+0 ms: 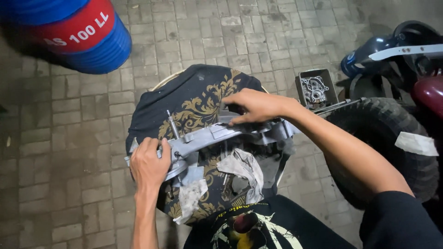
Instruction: The person repeatedly rubs a small dark abrasive pad against the surface of a silver metal part resting on a patterned cloth. The hands move the pad back and forth over the same area for the duration of the clip.
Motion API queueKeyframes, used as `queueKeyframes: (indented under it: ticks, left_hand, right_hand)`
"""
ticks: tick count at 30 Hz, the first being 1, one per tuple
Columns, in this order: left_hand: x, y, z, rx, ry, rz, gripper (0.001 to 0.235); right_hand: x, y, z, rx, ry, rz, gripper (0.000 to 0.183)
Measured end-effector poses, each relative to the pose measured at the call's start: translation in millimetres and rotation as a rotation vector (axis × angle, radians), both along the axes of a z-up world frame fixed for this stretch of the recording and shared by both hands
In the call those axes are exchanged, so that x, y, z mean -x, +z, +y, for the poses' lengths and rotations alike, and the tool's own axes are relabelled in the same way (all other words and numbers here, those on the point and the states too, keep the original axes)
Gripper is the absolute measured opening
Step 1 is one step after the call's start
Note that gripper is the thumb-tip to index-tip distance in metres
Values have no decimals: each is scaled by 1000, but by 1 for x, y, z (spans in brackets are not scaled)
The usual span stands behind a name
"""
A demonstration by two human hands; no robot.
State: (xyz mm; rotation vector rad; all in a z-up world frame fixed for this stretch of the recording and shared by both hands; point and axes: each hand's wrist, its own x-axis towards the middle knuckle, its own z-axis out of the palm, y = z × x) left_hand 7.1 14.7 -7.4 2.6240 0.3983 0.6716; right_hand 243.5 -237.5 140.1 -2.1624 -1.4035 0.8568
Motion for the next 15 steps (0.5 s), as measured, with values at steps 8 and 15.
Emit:
queueKeyframes:
  ticks: [8, 15]
  left_hand:
    - [4, -2, -7, -37, 0, -34, 31]
    - [-1, 8, -5, 3, 4, -14, 36]
  right_hand:
    - [29, -11, 13, 172, -85, -5, 32]
    - [26, -22, 30, 295, -117, -131, 45]
